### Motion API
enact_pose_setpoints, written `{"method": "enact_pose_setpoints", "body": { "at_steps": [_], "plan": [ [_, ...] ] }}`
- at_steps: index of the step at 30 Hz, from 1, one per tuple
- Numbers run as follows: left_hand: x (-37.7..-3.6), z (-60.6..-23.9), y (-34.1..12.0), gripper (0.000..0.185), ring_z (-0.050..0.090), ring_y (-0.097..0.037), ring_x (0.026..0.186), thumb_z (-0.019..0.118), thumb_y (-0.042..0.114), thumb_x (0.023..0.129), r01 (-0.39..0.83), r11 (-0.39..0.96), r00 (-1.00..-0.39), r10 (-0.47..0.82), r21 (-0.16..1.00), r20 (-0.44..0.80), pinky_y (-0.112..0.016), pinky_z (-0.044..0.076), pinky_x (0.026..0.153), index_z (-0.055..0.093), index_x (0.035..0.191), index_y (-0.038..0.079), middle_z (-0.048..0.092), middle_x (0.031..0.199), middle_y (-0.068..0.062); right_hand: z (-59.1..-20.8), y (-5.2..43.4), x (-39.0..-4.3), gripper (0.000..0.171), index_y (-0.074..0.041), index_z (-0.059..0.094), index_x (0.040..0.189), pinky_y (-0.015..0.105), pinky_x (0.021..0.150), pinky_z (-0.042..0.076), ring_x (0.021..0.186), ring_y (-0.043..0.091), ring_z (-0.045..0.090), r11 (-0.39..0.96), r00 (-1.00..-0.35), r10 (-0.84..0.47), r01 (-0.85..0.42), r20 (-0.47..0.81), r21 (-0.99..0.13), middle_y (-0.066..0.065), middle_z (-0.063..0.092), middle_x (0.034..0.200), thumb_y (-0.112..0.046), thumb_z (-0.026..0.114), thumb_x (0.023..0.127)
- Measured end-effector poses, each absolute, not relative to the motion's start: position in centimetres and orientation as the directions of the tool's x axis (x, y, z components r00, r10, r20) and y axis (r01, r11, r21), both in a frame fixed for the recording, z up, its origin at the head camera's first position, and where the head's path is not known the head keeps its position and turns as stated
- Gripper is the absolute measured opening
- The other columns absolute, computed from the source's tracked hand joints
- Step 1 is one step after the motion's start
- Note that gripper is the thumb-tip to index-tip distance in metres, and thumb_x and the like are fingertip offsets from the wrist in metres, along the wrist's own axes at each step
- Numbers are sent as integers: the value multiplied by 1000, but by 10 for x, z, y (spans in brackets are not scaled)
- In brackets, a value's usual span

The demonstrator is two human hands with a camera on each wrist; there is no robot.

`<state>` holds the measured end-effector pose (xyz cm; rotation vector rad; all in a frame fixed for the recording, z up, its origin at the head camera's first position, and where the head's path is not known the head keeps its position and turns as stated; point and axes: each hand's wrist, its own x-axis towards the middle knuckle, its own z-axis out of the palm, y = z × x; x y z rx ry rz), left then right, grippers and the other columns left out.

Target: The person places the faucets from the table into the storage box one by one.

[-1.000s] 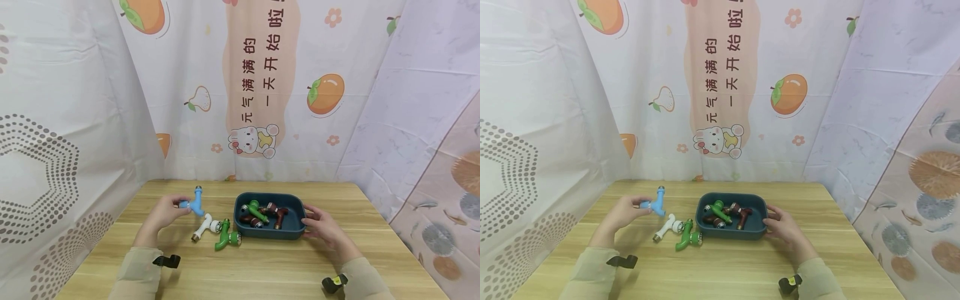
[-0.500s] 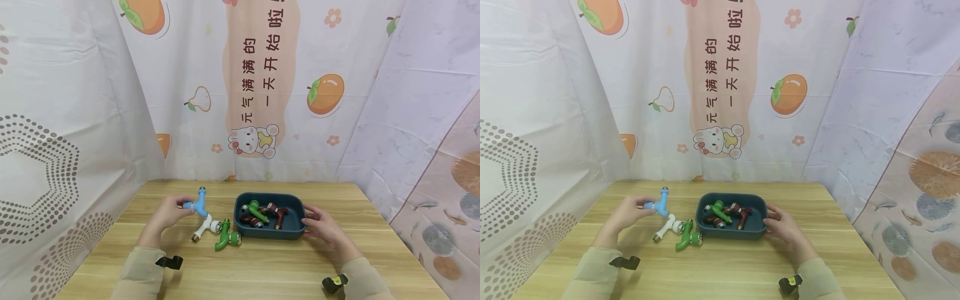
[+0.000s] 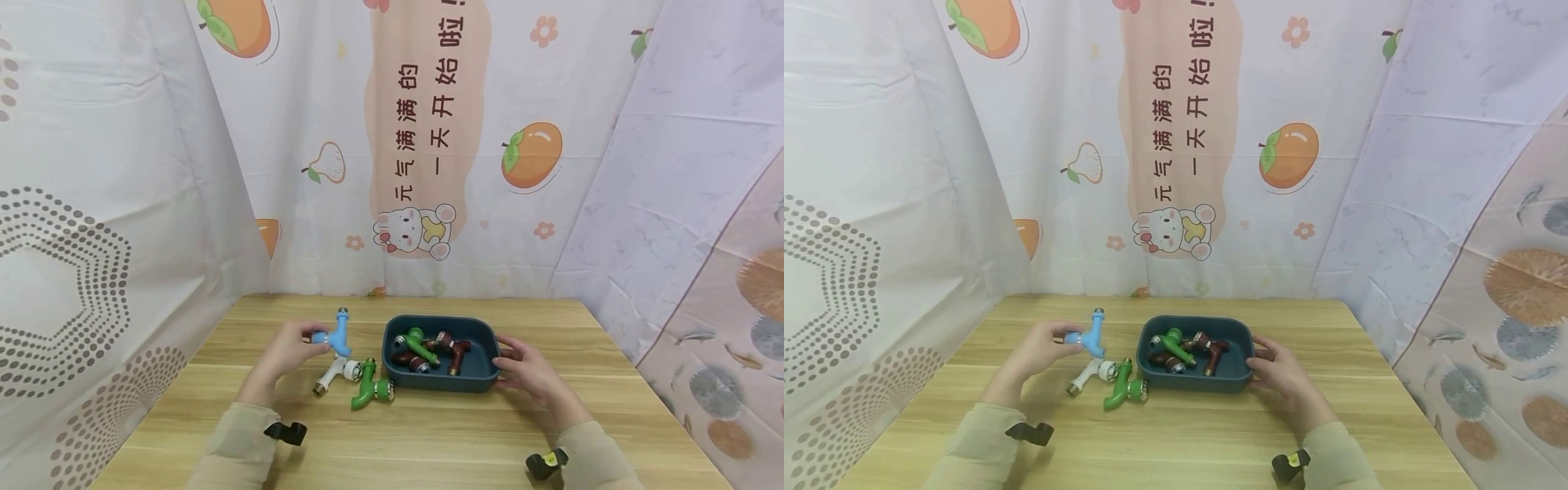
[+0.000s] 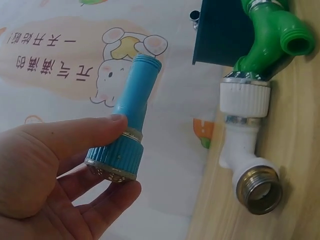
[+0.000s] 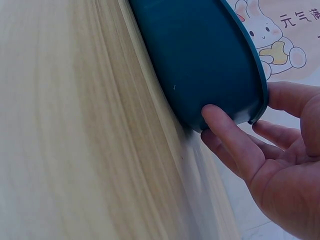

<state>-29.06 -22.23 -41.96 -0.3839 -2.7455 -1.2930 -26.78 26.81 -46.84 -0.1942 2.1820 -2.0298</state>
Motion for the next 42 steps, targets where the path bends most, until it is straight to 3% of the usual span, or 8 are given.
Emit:
{"method": "enact_pose_setpoints", "body": {
  "at_steps": [19,27,35,42],
  "plan": [
    [-289,-427,-192,29,64,-23,98,81,9,87,302,566,-951,237,767,200,-36,57,78,76,115,10,71,106,-1,-471,268,-269,68,7,24,156,55,82,58,120,48,58,84,-979,-203,0,-18,-996,44,35,146,-2,60,100],
    [-290,-429,-180,30,64,-20,95,81,11,88,313,567,-946,254,762,200,-36,57,77,76,117,9,71,104,1,-469,269,-268,67,6,25,157,55,83,57,119,47,58,82,-980,-195,16,-31,-997,44,35,147,-2,60,100],
    [-291,-424,-174,29,63,-21,96,81,15,88,279,563,-956,236,778,172,-35,57,76,77,117,17,70,104,3,-470,267,-269,68,7,24,157,54,83,58,120,47,58,79,-980,-199,15,-31,-997,44,35,147,-1,60,100],
    [-295,-421,-166,29,63,-20,95,82,16,88,300,538,-948,259,788,185,-35,57,75,77,117,15,70,102,2,-470,268,-270,69,7,22,157,54,84,57,122,47,57,75,-979,-204,10,-25,-997,44,34,148,-2,60,100]
  ]
}}
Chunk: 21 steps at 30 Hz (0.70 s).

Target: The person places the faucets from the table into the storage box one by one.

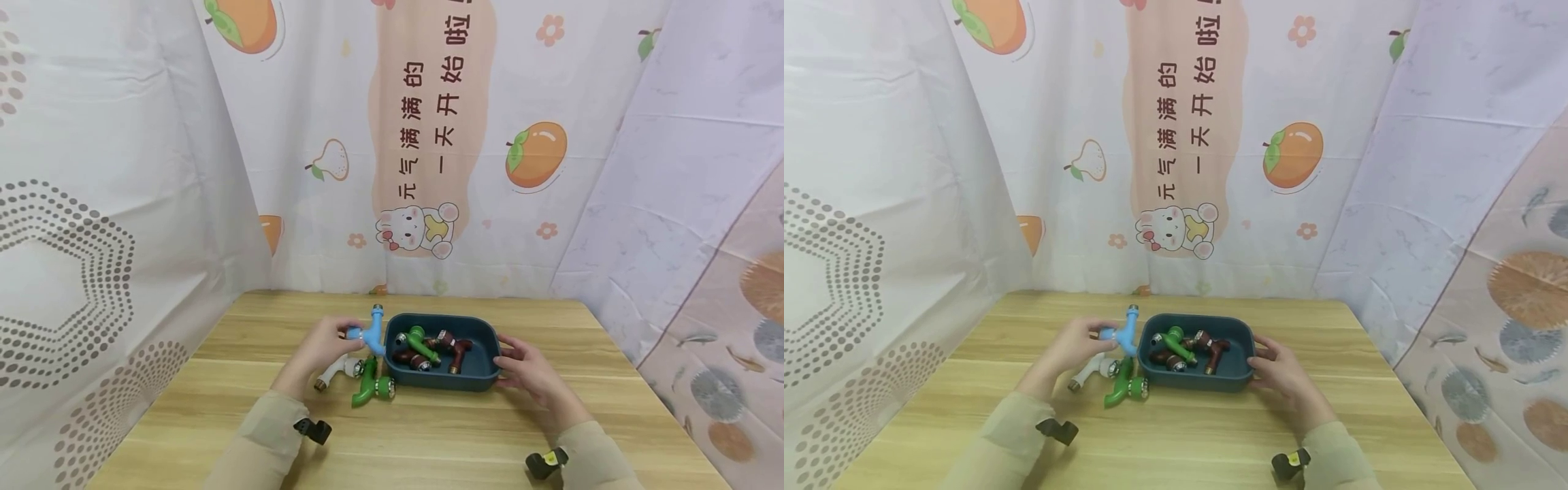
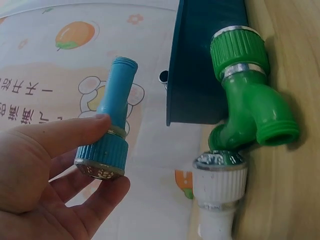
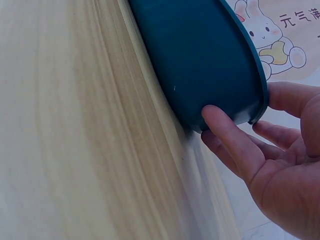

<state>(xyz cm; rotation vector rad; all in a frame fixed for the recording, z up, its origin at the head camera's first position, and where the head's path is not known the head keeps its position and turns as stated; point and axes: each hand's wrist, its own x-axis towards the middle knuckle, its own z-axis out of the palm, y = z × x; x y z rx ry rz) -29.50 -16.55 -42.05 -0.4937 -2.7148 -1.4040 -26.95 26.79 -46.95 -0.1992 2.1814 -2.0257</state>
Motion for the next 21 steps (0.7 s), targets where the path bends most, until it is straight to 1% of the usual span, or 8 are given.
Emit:
{"method": "enact_pose_setpoints", "body": {
  "at_steps": [2,8,13,17,21],
  "plan": [
    [-297,-419,-162,29,63,-20,95,82,16,88,300,537,-948,260,788,184,-35,57,75,77,116,16,70,102,2,-470,268,-270,68,6,23,157,54,84,57,122,47,57,72,-979,-201,11,-26,-997,44,34,148,-2,60,100],
    [-301,-415,-152,30,64,-19,95,82,16,88,340,548,-934,289,764,208,-35,56,75,76,117,12,70,101,2,-470,268,-270,68,7,23,157,54,84,57,123,48,56,68,-979,-204,11,-25,-998,44,33,148,-2,60,100],
    [-303,-412,-144,26,63,-18,93,82,17,88,351,556,-930,302,753,211,-34,56,76,77,114,16,71,100,4,-470,268,-269,68,6,23,157,54,84,57,122,48,57,68,-978,-205,12,-26,-998,44,33,148,-2,60,101],
    [-306,-410,-137,29,64,-18,93,81,16,88,372,558,-921,323,742,219,-35,56,76,76,117,10,71,99,3,-470,269,-269,68,6,24,157,55,83,57,120,48,58,68,-979,-203,11,-25,-998,44,33,148,-2,60,100],
    [-310,-410,-132,31,63,-18,93,82,17,88,376,567,-919,332,733,215,-34,56,77,76,117,8,70,99,3,-470,269,-270,68,6,24,157,55,83,57,121,47,58,71,-979,-200,11,-25,-997,44,33,148,-3,60,101]
  ]
}}
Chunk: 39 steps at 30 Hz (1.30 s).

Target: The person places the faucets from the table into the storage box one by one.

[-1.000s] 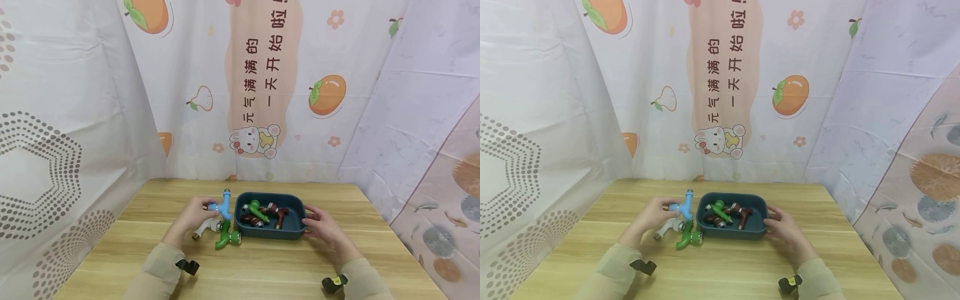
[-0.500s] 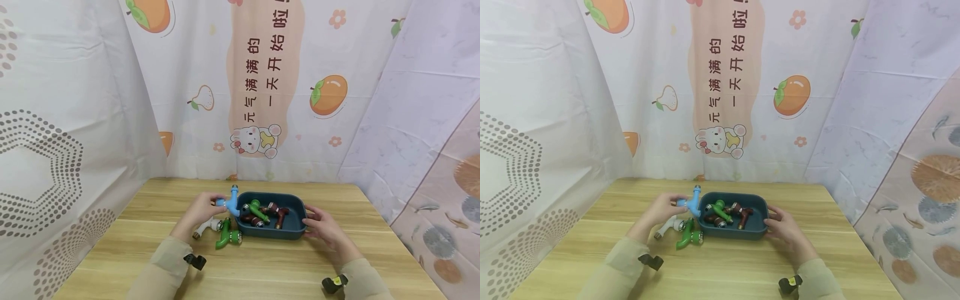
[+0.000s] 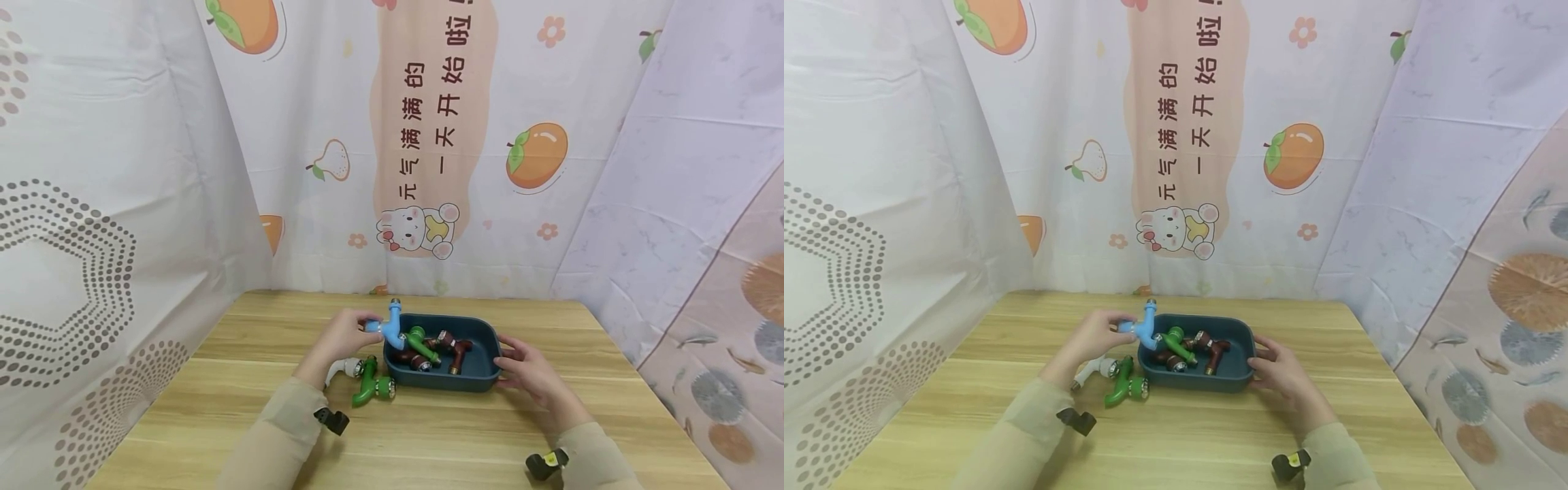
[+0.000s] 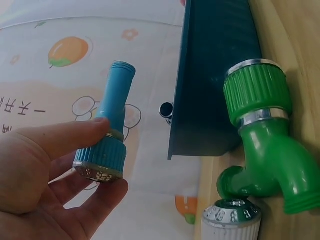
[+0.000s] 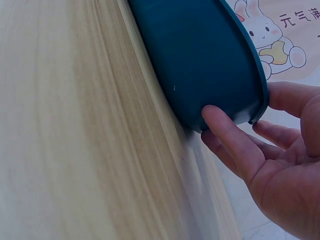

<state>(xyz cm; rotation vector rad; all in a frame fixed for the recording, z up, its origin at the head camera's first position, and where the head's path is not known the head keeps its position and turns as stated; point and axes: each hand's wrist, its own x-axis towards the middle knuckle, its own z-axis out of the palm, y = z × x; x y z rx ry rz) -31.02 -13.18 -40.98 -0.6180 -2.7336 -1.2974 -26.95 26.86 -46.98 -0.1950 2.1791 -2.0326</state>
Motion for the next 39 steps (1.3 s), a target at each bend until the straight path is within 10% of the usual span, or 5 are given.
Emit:
{"method": "enact_pose_setpoints", "body": {
  "at_steps": [39],
  "plan": [
    [-325,-411,-75,24,60,-13,81,83,19,87,418,646,-898,401,639,181,-29,53,71,78,110,11,71,99,1,-468,268,-268,69,7,23,157,56,84,56,122,48,56,74,-979,-203,9,-24,-997,44,33,148,-3,60,100]
  ]
}}
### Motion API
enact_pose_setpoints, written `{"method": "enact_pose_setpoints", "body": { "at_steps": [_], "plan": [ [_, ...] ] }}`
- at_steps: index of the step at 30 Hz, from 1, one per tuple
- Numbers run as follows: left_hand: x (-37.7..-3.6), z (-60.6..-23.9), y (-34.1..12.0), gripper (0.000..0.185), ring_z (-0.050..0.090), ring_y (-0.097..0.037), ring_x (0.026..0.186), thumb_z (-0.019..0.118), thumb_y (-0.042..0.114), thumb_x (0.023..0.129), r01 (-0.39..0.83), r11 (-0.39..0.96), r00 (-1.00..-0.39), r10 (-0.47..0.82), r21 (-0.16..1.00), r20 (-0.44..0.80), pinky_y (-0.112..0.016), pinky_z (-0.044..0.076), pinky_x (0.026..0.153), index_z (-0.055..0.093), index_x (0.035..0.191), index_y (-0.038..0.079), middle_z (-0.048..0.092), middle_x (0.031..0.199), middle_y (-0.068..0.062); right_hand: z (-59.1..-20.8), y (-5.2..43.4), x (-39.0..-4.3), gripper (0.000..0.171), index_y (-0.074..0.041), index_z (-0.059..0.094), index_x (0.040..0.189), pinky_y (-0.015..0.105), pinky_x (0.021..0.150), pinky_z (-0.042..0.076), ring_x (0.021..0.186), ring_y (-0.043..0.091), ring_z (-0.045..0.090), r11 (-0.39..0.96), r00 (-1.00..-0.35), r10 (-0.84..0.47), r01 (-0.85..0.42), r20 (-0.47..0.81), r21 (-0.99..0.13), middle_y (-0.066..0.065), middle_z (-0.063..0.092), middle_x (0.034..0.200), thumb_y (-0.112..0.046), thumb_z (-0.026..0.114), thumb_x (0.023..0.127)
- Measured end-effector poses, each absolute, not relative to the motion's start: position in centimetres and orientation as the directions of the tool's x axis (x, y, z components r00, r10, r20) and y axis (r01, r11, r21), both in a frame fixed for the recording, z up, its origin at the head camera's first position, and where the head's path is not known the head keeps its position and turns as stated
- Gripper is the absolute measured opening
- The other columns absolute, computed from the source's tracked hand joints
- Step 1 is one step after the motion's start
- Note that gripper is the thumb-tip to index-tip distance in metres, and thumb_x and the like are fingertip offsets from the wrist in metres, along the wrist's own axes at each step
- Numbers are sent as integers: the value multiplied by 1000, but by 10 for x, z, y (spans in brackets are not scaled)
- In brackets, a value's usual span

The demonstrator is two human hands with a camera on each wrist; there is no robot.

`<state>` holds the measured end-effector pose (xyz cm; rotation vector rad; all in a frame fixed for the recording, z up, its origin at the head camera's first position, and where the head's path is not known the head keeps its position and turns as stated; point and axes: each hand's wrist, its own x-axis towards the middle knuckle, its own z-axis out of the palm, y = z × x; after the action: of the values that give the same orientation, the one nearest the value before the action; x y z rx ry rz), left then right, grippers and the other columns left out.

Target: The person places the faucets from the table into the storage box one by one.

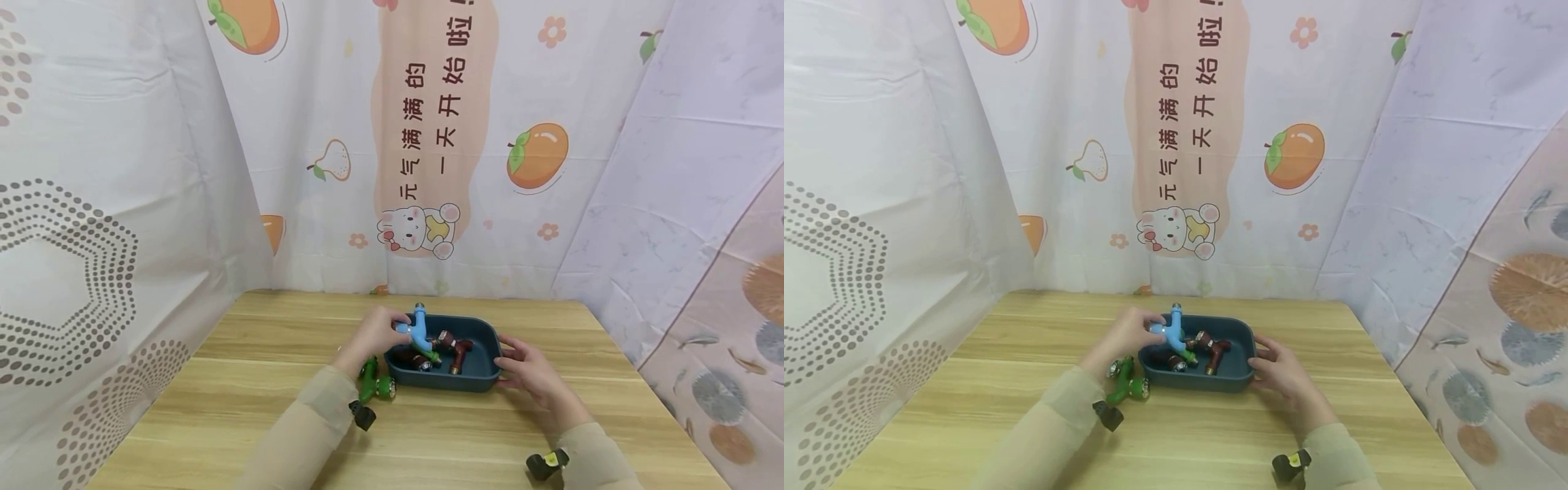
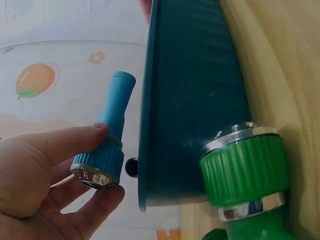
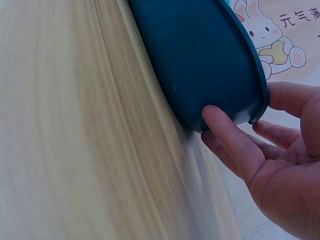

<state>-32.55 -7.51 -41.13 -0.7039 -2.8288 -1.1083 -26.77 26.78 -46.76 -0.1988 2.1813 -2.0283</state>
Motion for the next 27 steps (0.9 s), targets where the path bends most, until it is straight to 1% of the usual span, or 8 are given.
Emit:
{"method": "enact_pose_setpoints", "body": {
  "at_steps": [3,6,13,21,27],
  "plan": [
    [-325,-411,-71,26,61,-12,86,82,21,88,411,660,-899,406,629,162,-30,55,77,78,112,12,71,109,-2,-467,268,-267,69,7,23,157,56,85,56,123,48,56,74,-979,-204,10,-25,-997,44,33,148,-3,60,101],
    [-325,-412,-66,28,61,-12,89,82,22,88,402,673,-903,405,621,146,-31,56,80,77,114,12,71,115,-3,-468,268,-268,68,6,23,157,55,85,57,123,47,56,75,-979,-202,11,-26,-997,44,33,148,-3,60,101],
    [-326,-413,-54,29,61,-14,93,84,21,86,417,715,-901,406,561,153,-33,55,83,77,113,12,72,115,-4,-468,268,-268,68,6,23,157,54,84,57,123,47,57,75,-979,-200,15,-30,-997,43,33,148,-3,60,101],
    [-329,-414,-46,30,61,-17,101,84,20,85,395,749,-912,389,532,129,-36,54,88,78,114,13,71,118,-5,-468,268,-268,69,5,23,158,54,85,57,120,44,59,77,-976,-213,19,-35,-997,43,34,149,-5,60,101],
    [-332,-415,-42,29,61,-18,100,85,19,85,395,765,-914,383,509,135,-36,54,87,78,113,13,72,117,-5,-470,269,-269,69,5,23,158,53,84,57,120,44,59,78,-978,-207,18,-34,-997,43,33,149,-5,60,101]
  ]
}}
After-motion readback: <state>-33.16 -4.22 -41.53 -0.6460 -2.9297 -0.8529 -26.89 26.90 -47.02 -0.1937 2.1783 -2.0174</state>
